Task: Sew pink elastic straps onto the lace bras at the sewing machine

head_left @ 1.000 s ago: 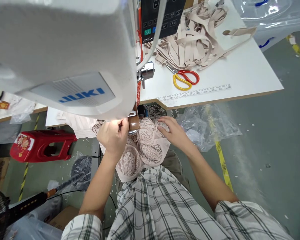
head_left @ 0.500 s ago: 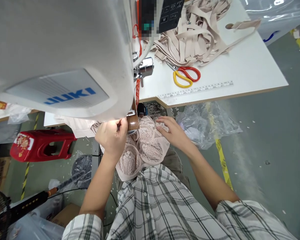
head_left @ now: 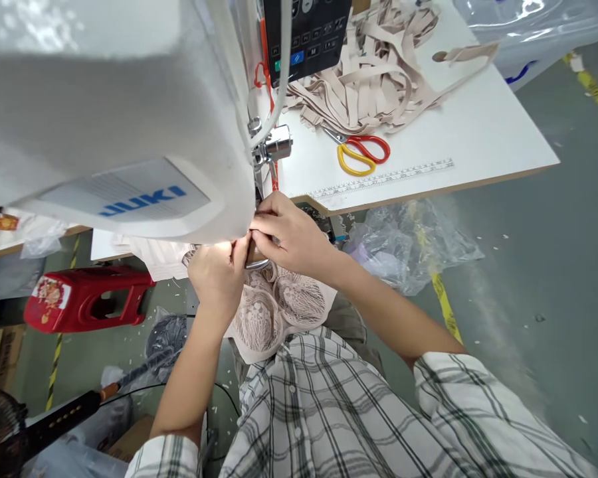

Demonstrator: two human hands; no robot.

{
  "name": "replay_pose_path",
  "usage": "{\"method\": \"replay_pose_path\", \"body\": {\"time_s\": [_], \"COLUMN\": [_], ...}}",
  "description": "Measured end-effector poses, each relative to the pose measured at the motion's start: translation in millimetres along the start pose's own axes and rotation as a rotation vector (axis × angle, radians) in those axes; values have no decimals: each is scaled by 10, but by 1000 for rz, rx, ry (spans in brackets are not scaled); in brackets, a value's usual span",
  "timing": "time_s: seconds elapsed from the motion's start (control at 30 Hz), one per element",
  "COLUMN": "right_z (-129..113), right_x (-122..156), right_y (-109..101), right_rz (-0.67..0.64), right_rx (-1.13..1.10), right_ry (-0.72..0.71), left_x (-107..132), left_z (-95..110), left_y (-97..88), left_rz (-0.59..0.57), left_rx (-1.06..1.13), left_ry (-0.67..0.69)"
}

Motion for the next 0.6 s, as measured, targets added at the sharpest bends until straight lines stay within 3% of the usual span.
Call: {"method": "replay_pose_path", "body": {"time_s": [0.13,0.37,0.47,0.6], "right_z": [-5,-103,-117,-155], "right_x": [-35,-133,-156,-110], "right_y": [-32,-90,-77,-107], "right_rz": [-32,-140,-143,-61], "right_rx": [9,125,169,237], "right_ry": [35,109,131,125], "left_x": [-16,1,47,176], "left_z": [18,126,124,65], "left_y": [-39,-114,-168,-296], "left_rz": [-22,-171,-145,-95], "left_rx": [-33,-94,-86,116], "left_ry": [41,118,171,288]}}
Point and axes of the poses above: each hand's wrist, its own x-axis away from the middle knuckle, its own y-axis out of the palm, z = x × y, the point moved 5 cm from there along -x, towards the middle knuckle, and after that the axes turned 14 degrees about -y, right-handed, at the moved point
